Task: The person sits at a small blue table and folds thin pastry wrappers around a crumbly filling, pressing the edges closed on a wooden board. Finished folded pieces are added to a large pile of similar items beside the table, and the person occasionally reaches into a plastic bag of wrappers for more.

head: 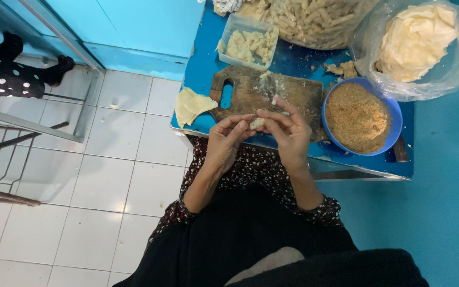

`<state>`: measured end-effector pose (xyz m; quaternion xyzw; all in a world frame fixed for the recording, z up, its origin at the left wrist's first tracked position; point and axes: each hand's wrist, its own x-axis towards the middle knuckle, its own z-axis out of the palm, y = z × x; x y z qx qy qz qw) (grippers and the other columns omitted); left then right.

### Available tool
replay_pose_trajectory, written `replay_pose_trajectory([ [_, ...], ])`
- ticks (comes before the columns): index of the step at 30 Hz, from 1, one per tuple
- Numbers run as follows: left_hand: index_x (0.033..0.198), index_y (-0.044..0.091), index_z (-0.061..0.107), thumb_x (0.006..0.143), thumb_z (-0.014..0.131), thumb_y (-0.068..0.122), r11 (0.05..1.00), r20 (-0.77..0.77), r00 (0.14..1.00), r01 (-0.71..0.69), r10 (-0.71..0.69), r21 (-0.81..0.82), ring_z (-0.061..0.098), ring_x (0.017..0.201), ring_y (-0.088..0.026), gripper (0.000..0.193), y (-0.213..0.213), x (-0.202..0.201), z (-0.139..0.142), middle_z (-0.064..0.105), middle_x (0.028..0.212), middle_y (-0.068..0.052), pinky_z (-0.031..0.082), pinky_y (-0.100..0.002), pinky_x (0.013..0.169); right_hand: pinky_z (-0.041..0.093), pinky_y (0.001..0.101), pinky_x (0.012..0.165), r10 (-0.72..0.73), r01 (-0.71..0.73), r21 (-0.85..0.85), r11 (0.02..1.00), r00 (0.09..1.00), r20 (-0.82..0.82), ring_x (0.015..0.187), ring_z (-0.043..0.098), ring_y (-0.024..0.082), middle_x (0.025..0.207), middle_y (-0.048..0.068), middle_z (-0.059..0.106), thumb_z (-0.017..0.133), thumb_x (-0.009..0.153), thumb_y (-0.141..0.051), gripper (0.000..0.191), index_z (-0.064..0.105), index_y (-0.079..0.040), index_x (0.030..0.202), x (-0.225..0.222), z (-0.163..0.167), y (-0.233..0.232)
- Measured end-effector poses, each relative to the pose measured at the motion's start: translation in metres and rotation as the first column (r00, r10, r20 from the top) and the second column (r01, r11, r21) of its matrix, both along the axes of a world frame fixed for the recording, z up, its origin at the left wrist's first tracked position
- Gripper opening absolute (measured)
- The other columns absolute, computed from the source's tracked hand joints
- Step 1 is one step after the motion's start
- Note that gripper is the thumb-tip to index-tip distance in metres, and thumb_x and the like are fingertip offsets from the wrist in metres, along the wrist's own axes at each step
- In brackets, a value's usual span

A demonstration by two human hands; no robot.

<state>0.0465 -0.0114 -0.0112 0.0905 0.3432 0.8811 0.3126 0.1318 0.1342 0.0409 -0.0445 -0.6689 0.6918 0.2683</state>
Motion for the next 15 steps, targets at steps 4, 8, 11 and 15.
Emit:
replay_pose_trajectory([
  [4, 0.124, -0.006, 0.069, 0.092, 0.075, -0.006, 0.995, -0.224, 0.973, -0.074, 0.056, -0.072, 0.070, 0.105, -0.017, 0.032, 0.001, 0.002, -0.001, 0.073, 0.119, -0.014, 0.057, -0.030, 0.095, 0.064, 0.0338, 0.092, 0.034, -0.036, -0.084, 0.996, 0.999, -0.023, 0.108, 0.075, 0.020, 0.121, 0.020, 0.074, 0.061, 0.104, 0.001, 0.046, 0.047, 0.002, 0.148, 0.000, -0.004, 0.002],
  [8, 0.123, -0.006, 0.068, 0.092, 0.073, -0.009, 0.985, -0.362, 0.928, -0.132, 0.083, -0.113, 0.069, 0.111, -0.016, 0.031, 0.002, 0.008, -0.002, 0.070, 0.121, -0.012, 0.056, -0.029, 0.100, 0.061, 0.0337, 0.095, 0.014, -0.014, -0.019, 1.000, 0.999, -0.041, 0.106, 0.073, 0.021, 0.116, 0.021, 0.073, 0.067, 0.100, 0.003, 0.052, 0.045, 0.002, 0.148, -0.003, -0.010, 0.002],
  [11, 0.122, -0.007, 0.068, 0.094, 0.071, -0.010, 0.983, -0.430, 0.897, -0.160, 0.106, -0.091, 0.069, 0.113, -0.017, 0.029, 0.004, 0.011, -0.002, 0.069, 0.123, -0.012, 0.057, -0.029, 0.101, 0.061, 0.0335, 0.093, -0.007, 0.007, -0.021, 1.000, 0.999, -0.033, 0.104, 0.073, 0.022, 0.114, 0.023, 0.074, 0.069, 0.100, 0.004, 0.052, 0.047, 0.002, 0.146, -0.007, -0.013, 0.003],
  [15, 0.122, -0.008, 0.067, 0.094, 0.070, -0.011, 0.980, -0.454, 0.882, -0.183, 0.127, -0.081, 0.068, 0.115, -0.018, 0.029, 0.005, 0.010, -0.002, 0.068, 0.126, -0.013, 0.057, -0.029, 0.101, 0.063, 0.0337, 0.087, 0.016, 0.001, -0.254, 0.967, 0.998, 0.064, 0.101, 0.077, 0.022, 0.117, 0.025, 0.075, 0.066, 0.101, 0.002, 0.048, 0.049, 0.002, 0.146, -0.007, -0.015, 0.009],
])
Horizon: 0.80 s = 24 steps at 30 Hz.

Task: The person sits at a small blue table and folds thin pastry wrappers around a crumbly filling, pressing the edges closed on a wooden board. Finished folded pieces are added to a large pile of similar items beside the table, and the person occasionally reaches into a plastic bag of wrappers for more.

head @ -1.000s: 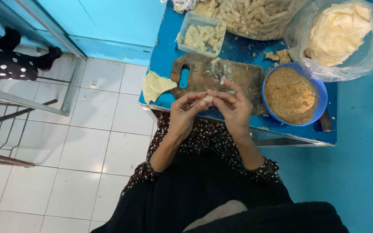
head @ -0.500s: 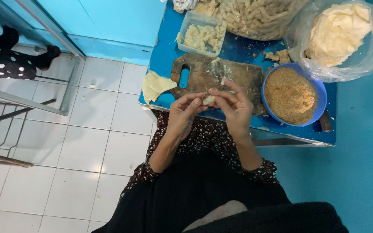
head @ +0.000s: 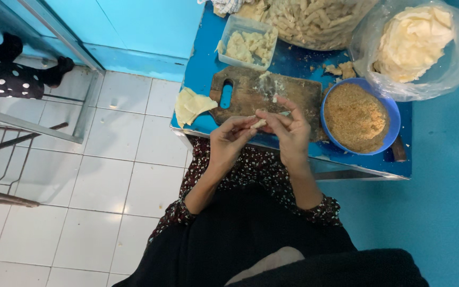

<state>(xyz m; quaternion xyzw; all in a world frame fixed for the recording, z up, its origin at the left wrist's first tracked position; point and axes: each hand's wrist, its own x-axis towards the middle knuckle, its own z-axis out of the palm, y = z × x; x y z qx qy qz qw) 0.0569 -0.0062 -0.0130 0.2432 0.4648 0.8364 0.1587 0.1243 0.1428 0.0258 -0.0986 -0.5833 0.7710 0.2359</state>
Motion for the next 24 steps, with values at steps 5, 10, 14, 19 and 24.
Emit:
replay_pose_trajectory([
  [5, 0.125, -0.008, 0.067, 0.093, 0.070, -0.010, 0.999, 0.027, 1.000, 0.015, -0.013, -0.039, 0.069, 0.114, -0.018, 0.032, -0.002, -0.001, -0.001, 0.069, 0.124, -0.013, 0.057, -0.029, 0.100, 0.061, 0.0340, 0.091, 0.048, -0.047, 0.021, 0.999, 0.996, -0.080, 0.106, 0.074, 0.023, 0.123, 0.026, 0.072, 0.068, 0.097, 0.005, 0.059, 0.043, 0.000, 0.150, 0.003, -0.003, 0.003],
  [10, 0.125, -0.008, 0.067, 0.091, 0.071, -0.013, 0.999, 0.077, 0.996, 0.046, -0.044, -0.016, 0.069, 0.113, -0.019, 0.034, -0.002, -0.003, -0.001, 0.071, 0.122, -0.015, 0.056, -0.030, 0.100, 0.061, 0.0334, 0.089, 0.077, -0.079, -0.068, 0.995, 0.996, -0.032, 0.106, 0.074, 0.023, 0.123, 0.025, 0.073, 0.064, 0.099, 0.002, 0.060, 0.040, -0.002, 0.154, 0.005, -0.004, 0.008],
  [14, 0.123, -0.007, 0.067, 0.091, 0.071, -0.013, 0.999, 0.034, 0.999, 0.022, -0.021, -0.033, 0.068, 0.113, -0.018, 0.033, 0.000, -0.002, -0.001, 0.069, 0.123, -0.013, 0.056, -0.030, 0.100, 0.062, 0.0353, 0.091, 0.077, -0.078, -0.018, 0.997, 0.994, -0.074, 0.107, 0.074, 0.023, 0.124, 0.024, 0.072, 0.065, 0.098, 0.004, 0.063, 0.039, -0.003, 0.154, 0.004, -0.003, 0.006],
  [19, 0.119, -0.006, 0.068, 0.090, 0.070, -0.014, 0.999, 0.046, 0.998, 0.036, -0.036, 0.001, 0.070, 0.112, -0.018, 0.031, 0.000, -0.004, 0.001, 0.071, 0.121, -0.013, 0.057, -0.030, 0.100, 0.060, 0.0364, 0.098, 0.159, -0.155, 0.097, 0.983, 0.986, -0.042, 0.111, 0.072, 0.023, 0.124, 0.024, 0.072, 0.069, 0.093, 0.009, 0.067, 0.043, -0.001, 0.153, 0.003, 0.006, 0.011],
  [24, 0.118, -0.006, 0.069, 0.088, 0.071, -0.013, 0.998, 0.170, 0.984, 0.053, -0.058, 0.035, 0.072, 0.105, -0.018, 0.031, -0.001, -0.009, 0.008, 0.075, 0.116, -0.015, 0.058, -0.030, 0.095, 0.060, 0.0366, 0.097, 0.249, -0.250, 0.028, 0.968, 0.968, 0.022, 0.112, 0.072, 0.024, 0.123, 0.023, 0.072, 0.072, 0.088, 0.012, 0.066, 0.047, 0.001, 0.149, -0.003, 0.016, 0.023],
])
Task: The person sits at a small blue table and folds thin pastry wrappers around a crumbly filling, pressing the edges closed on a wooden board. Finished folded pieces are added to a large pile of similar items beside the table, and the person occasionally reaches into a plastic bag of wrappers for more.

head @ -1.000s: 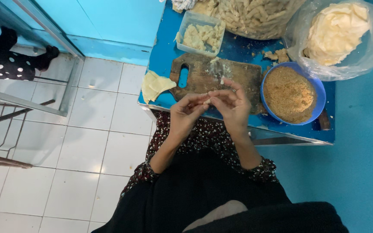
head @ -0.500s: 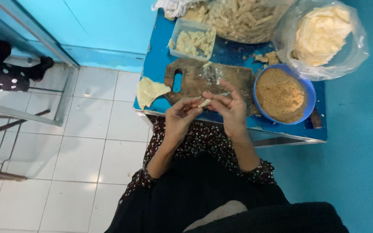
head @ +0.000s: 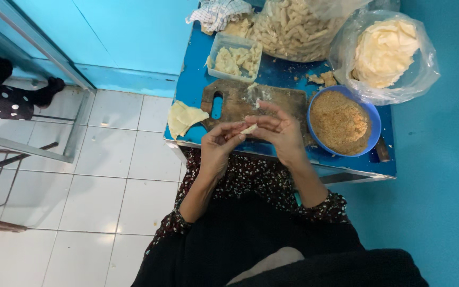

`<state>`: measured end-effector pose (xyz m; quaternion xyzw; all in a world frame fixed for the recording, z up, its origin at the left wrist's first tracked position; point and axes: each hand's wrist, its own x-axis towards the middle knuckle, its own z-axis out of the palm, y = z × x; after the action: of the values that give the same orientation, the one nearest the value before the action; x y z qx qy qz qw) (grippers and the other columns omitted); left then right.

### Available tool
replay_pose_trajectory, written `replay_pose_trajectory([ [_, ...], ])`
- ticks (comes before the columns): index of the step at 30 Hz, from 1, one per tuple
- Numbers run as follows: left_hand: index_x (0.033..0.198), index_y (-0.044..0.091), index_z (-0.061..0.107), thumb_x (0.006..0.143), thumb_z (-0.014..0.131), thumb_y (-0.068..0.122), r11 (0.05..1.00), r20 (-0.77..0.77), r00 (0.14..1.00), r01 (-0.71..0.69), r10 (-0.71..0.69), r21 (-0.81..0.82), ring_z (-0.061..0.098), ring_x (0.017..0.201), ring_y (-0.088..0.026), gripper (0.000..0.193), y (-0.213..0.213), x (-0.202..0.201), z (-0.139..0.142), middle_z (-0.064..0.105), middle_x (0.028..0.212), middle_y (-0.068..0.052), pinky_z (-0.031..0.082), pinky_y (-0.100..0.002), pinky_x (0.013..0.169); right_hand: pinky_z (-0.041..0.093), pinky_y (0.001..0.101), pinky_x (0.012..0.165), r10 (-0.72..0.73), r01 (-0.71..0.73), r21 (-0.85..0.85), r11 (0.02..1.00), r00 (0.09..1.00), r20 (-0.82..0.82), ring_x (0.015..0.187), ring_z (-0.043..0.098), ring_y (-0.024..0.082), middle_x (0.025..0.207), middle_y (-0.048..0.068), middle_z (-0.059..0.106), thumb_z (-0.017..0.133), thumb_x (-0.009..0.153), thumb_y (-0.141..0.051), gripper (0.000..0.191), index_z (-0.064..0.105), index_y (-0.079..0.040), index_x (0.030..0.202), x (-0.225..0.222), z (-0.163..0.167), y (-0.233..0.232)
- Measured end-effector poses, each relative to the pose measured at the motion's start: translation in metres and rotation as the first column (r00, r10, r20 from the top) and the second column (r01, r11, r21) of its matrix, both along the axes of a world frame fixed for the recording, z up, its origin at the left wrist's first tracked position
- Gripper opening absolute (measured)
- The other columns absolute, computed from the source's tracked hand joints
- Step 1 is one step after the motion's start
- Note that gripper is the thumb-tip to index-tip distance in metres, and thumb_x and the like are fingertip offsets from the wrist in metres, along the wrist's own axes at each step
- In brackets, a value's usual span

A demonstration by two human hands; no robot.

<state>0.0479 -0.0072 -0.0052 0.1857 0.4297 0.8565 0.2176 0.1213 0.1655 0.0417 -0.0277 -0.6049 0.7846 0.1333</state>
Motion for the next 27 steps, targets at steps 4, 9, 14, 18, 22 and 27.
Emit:
replay_pose_trajectory([
  [4, 0.117, -0.006, 0.070, 0.089, 0.073, -0.011, 0.998, 0.020, 0.999, -0.051, 0.050, 0.023, 0.071, 0.104, -0.017, 0.029, 0.004, 0.001, 0.004, 0.075, 0.115, -0.014, 0.057, -0.029, 0.094, 0.060, 0.0361, 0.097, -0.039, 0.038, 0.033, 0.999, 0.999, 0.013, 0.115, 0.072, 0.025, 0.122, 0.024, 0.073, 0.070, 0.091, 0.011, 0.066, 0.047, 0.002, 0.152, -0.004, 0.007, -0.002],
  [9, 0.116, -0.006, 0.071, 0.091, 0.073, -0.009, 0.997, -0.014, 0.997, -0.069, 0.069, 0.019, 0.071, 0.102, -0.014, 0.025, 0.003, 0.000, 0.003, 0.075, 0.114, -0.012, 0.056, -0.027, 0.093, 0.060, 0.0353, 0.097, 0.040, -0.039, -0.058, 0.998, 0.999, 0.016, 0.115, 0.072, 0.024, 0.125, 0.021, 0.073, 0.070, 0.086, 0.012, 0.074, 0.041, 0.000, 0.153, -0.002, 0.014, -0.003],
  [14, 0.112, -0.007, 0.073, 0.092, 0.074, -0.009, 0.995, -0.040, 0.995, -0.087, 0.089, 0.049, 0.068, 0.097, -0.012, 0.020, 0.006, -0.001, -0.004, 0.074, 0.112, -0.010, 0.054, -0.026, 0.089, 0.061, 0.0353, 0.099, -0.096, 0.116, 0.173, 0.978, 0.988, -0.117, 0.114, 0.072, 0.024, 0.121, 0.023, 0.073, 0.069, 0.093, 0.013, 0.069, 0.041, 0.001, 0.155, 0.000, 0.005, -0.011],
  [18, 0.111, -0.005, 0.072, 0.089, 0.074, -0.008, 0.996, -0.009, 0.998, -0.056, 0.057, 0.067, 0.070, 0.096, -0.011, 0.022, 0.008, 0.001, -0.005, 0.074, 0.109, -0.009, 0.056, -0.026, 0.089, 0.062, 0.0349, 0.097, -0.148, 0.174, 0.238, 0.956, 0.981, -0.122, 0.112, 0.073, 0.024, 0.118, 0.024, 0.074, 0.068, 0.094, 0.013, 0.066, 0.042, 0.001, 0.154, 0.000, -0.001, -0.012],
  [22, 0.111, -0.006, 0.072, 0.092, 0.074, -0.007, 0.995, -0.012, 0.997, -0.081, 0.082, 0.051, 0.071, 0.096, -0.014, 0.019, 0.008, 0.002, -0.003, 0.074, 0.108, -0.010, 0.056, -0.026, 0.088, 0.062, 0.0349, 0.093, -0.081, 0.087, 0.159, 0.983, 0.996, -0.042, 0.112, 0.073, 0.024, 0.123, 0.023, 0.073, 0.066, 0.095, 0.010, 0.068, 0.039, -0.003, 0.157, 0.002, 0.004, -0.007],
  [27, 0.109, -0.006, 0.070, 0.092, 0.073, -0.005, 0.996, 0.030, 0.997, -0.070, 0.068, 0.059, 0.074, 0.096, -0.017, 0.018, 0.008, 0.002, -0.004, 0.076, 0.107, -0.012, 0.057, -0.027, 0.089, 0.060, 0.0322, 0.088, 0.041, -0.039, 0.088, 0.995, 0.999, -0.012, 0.114, 0.072, 0.024, 0.135, 0.017, 0.068, 0.065, 0.093, 0.008, 0.077, 0.030, -0.007, 0.160, 0.010, 0.020, -0.004],
])
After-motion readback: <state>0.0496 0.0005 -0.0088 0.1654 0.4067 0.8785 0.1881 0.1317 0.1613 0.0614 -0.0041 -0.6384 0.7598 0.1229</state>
